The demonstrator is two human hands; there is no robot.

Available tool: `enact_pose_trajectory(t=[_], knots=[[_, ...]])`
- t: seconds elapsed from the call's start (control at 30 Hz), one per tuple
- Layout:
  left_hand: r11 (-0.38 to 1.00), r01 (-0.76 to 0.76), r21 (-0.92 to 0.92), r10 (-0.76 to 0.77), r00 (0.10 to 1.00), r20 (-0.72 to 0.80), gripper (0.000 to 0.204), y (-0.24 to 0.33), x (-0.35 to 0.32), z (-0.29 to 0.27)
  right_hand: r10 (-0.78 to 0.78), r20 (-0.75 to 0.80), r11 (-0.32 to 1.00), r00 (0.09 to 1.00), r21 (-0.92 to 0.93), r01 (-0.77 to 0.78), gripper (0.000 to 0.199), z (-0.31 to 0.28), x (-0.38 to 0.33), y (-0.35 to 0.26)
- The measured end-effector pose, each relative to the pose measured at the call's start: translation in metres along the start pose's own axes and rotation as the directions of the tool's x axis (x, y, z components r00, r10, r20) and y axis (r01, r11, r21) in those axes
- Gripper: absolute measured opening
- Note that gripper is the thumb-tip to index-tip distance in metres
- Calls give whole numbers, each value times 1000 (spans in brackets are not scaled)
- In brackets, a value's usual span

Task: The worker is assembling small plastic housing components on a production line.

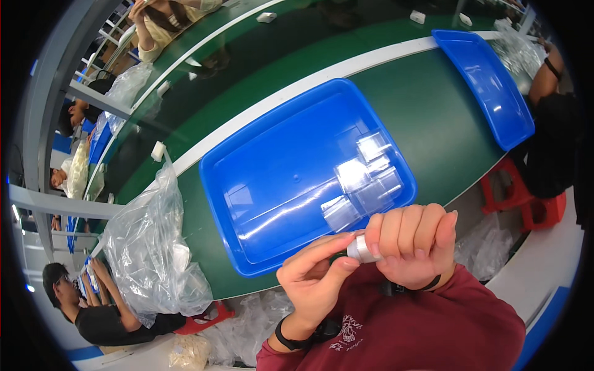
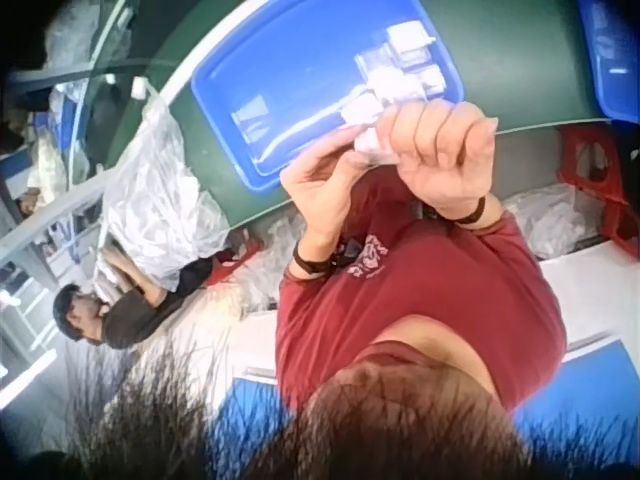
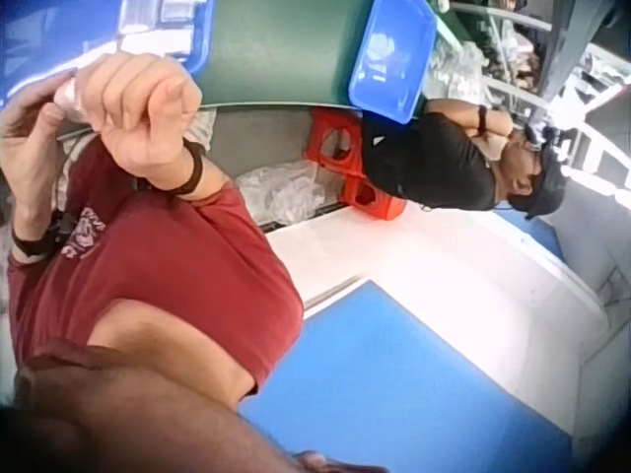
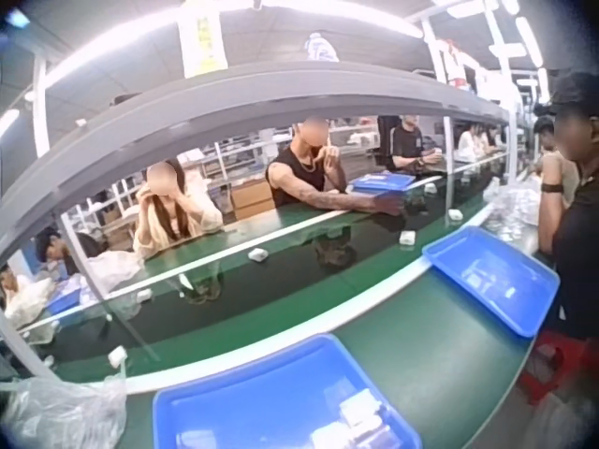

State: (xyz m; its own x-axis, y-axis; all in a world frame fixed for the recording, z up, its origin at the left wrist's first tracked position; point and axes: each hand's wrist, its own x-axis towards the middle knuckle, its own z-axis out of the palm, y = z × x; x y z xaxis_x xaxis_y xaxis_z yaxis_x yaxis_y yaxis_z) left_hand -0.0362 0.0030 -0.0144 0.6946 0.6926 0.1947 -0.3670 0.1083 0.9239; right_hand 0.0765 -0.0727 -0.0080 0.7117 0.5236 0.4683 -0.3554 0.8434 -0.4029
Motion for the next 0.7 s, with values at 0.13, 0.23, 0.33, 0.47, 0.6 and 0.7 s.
enact_pose_trajectory(t=[0.13, 0.23, 0.33, 0.47, 0.6, 0.7], knots=[[995, 72, 64, -72, 997, 2, 25, 7, 7, 2, 9, 127, 999, 992, -45, -4, 50, -12, 5, -4], [988, 32, 148, -41, 998, 56, 25, 10, 8, 0, 12, 280, 997, 960, -76, 9, 51, -13, 18, -9], [981, -97, 166, 78, 990, 117, 25, 7, 9, -1, -11, 387, 1000, 922, 3, 11, 50, -16, 24, -6], [969, -128, 211, 98, 984, 149, 29, 7, 6, -2, 91, 348, 995, 933, -58, -76, 49, -8, 23, -13], [675, -344, 653, 214, 938, 273, 31, 20, 23, 8, 349, -286, 933, 893, 193, -303, 43, 1, 27, -10], [439, -688, 578, 466, 724, 508, 34, 8, 23, -11, 496, -327, 867, 804, 233, -439, 40, -5, 19, -8]])
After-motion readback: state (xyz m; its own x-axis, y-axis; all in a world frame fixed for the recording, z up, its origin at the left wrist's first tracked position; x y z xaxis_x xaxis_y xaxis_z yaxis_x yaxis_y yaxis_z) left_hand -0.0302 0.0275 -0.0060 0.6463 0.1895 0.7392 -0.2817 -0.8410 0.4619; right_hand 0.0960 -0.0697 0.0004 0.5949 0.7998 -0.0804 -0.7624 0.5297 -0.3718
